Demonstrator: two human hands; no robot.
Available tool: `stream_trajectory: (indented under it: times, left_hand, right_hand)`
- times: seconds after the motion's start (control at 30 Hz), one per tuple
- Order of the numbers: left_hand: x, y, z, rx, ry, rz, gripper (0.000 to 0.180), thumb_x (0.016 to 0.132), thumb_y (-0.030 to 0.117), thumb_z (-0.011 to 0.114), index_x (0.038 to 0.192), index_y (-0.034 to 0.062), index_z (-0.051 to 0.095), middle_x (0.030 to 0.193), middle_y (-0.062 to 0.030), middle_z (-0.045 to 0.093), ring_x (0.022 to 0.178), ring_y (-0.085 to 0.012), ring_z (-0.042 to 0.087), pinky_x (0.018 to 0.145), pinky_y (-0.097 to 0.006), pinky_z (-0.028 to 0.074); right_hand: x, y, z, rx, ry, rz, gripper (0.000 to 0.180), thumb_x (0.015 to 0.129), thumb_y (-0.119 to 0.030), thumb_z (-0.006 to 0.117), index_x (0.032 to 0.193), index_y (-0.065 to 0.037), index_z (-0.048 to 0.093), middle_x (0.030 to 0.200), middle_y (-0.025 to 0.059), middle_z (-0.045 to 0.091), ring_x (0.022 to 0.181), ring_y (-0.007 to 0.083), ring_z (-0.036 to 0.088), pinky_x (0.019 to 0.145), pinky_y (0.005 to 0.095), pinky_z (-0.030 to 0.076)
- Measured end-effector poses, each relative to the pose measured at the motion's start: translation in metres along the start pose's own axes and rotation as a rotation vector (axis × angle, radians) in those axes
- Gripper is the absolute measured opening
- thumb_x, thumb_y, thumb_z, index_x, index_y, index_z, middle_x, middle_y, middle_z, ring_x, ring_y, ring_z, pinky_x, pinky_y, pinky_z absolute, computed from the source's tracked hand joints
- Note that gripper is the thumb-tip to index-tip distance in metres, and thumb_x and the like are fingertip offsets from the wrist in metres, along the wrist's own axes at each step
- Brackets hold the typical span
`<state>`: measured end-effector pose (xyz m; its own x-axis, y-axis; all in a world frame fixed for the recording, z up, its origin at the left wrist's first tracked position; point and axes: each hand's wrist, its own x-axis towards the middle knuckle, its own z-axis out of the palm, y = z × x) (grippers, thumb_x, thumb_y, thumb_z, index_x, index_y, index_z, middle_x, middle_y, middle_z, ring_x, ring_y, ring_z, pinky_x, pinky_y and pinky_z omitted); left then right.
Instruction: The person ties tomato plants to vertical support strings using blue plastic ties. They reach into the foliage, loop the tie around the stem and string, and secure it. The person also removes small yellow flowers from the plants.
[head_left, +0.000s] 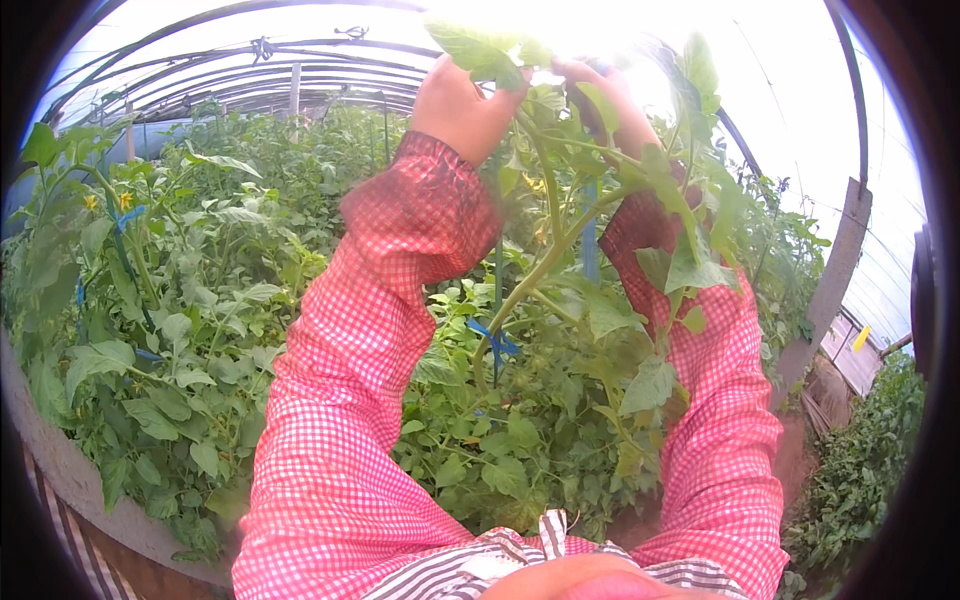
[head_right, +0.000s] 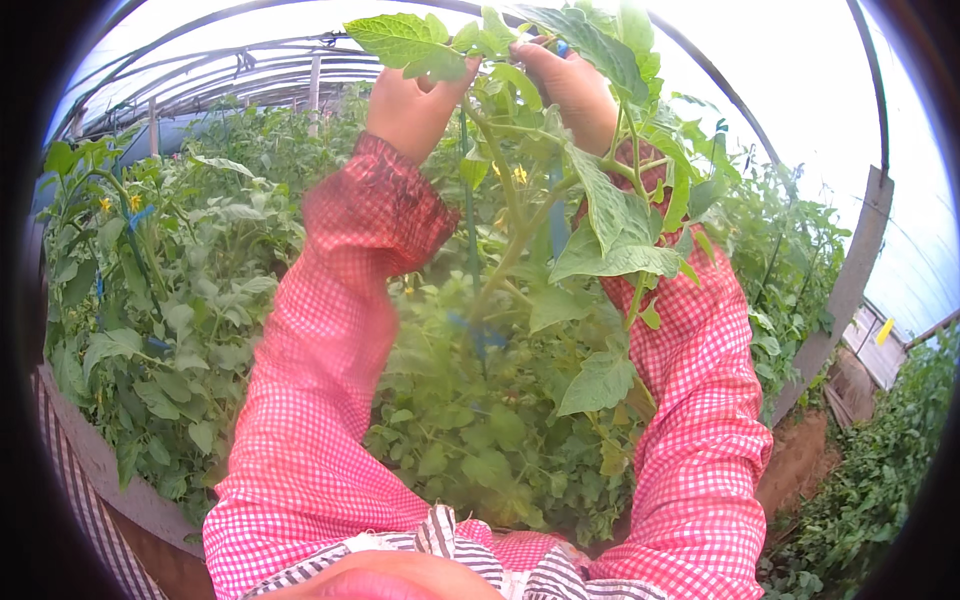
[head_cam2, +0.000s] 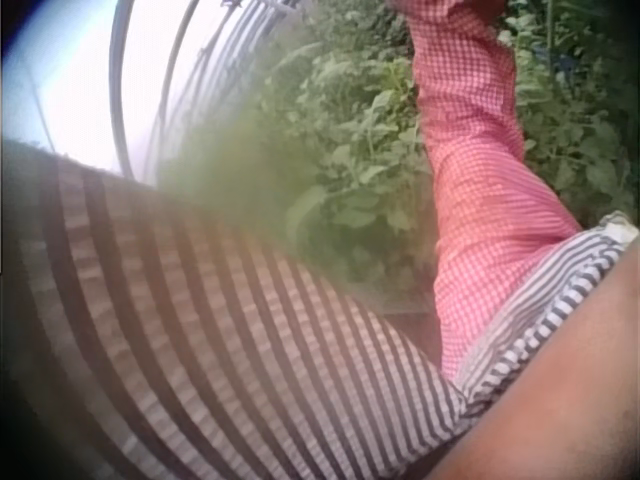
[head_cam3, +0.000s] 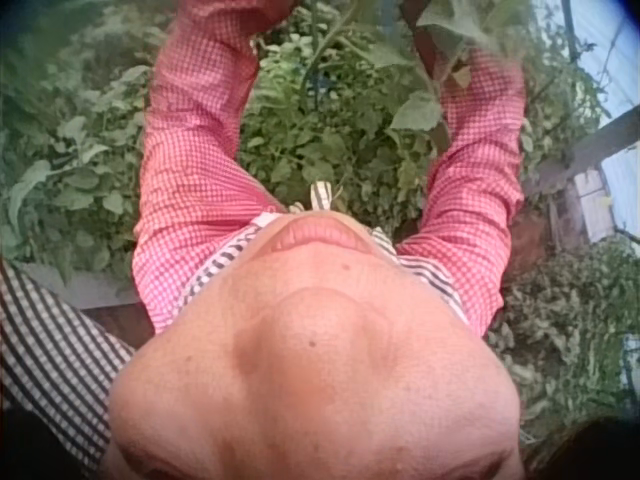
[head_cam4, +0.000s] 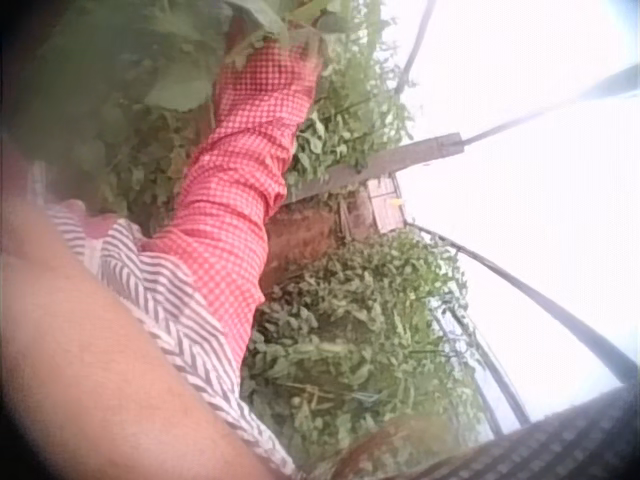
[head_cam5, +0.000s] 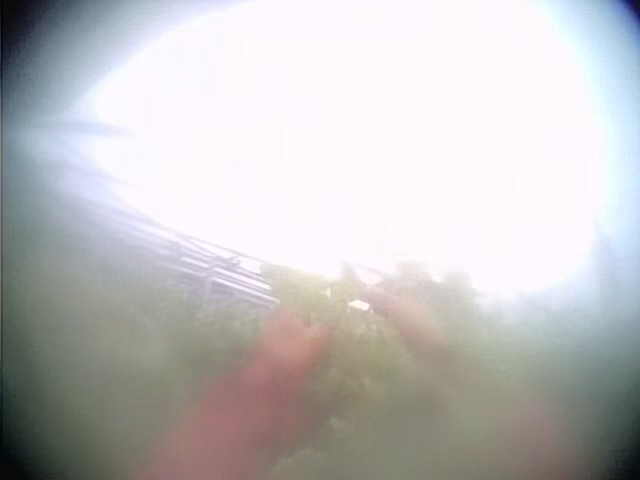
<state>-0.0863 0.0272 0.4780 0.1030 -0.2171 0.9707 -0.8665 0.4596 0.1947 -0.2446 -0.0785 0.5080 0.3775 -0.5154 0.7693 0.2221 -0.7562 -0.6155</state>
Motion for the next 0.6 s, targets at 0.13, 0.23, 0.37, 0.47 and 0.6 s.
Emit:
stream_trajectory:
  times: [0.13,0.23,0.37,0.47,0.6]
  left_hand:
    - [-0.019,-0.024,0.006,-0.237,0.175,-0.029,0.037,0.079,0.021,0.066,0.109,0.0001,0.055,0.103,-0.0112,0.06,0.09,-0.019,0.059,0.077,-0.032,0.048]
    - [-0.021,-0.041,0.011,-0.541,0.039,-0.286,0.025,0.086,0.013,0.058,0.11,0.0029,0.057,0.105,-0.0078,0.061,0.091,-0.017,0.059,0.075,-0.03,0.048]
    - [-0.023,-0.058,0.024,-0.686,-0.25,-0.546,0.027,0.094,0.023,0.052,0.113,0.0054,0.058,0.112,-0.006,0.061,0.099,-0.019,0.059,0.082,-0.032,0.047]
    - [-0.014,-0.066,0.037,-0.873,-0.245,-0.903,0.045,0.093,0.037,0.051,0.121,0.0032,0.052,0.125,-0.011,0.055,0.105,-0.0192,0.054,0.093,-0.034,0.038]
    - [-0.002,-0.08,0.041,-0.967,-0.305,-1.021,0.054,0.091,0.041,0.053,0.127,0.0015,0.047,0.121,-0.0144,0.055,0.101,-0.0215,0.052,0.094,-0.034,0.037]
  right_hand:
    - [-0.015,0.018,0.004,0.098,0.032,0.096,0.031,0.081,-0.031,0.067,0.099,-0.006,0.067,0.083,0.0024,0.063,0.07,0.0125,0.059,0.065,0.0268,0.045]
    - [-0.02,0.041,0.008,0.238,-0.001,0.073,0.035,0.084,-0.034,0.062,0.104,-0.005,0.065,0.086,0.0044,0.064,0.071,0.0139,0.059,0.065,0.0285,0.047]
    - [0.0,0.065,0.015,0.129,-0.041,0.143,0.037,0.085,-0.034,0.061,0.105,-0.004,0.064,0.088,0.0053,0.063,0.074,0.0145,0.058,0.068,0.029,0.046]
    - [0.019,0.084,0.024,0.046,-0.077,0.213,0.038,0.086,-0.034,0.061,0.107,-0.003,0.063,0.09,0.0059,0.063,0.076,0.015,0.057,0.07,0.0294,0.046]
    - [0.041,0.112,0.035,-0.038,-0.123,0.301,0.039,0.087,-0.034,0.06,0.108,-0.002,0.061,0.092,0.0068,0.062,0.079,0.0156,0.056,0.073,0.0298,0.046]
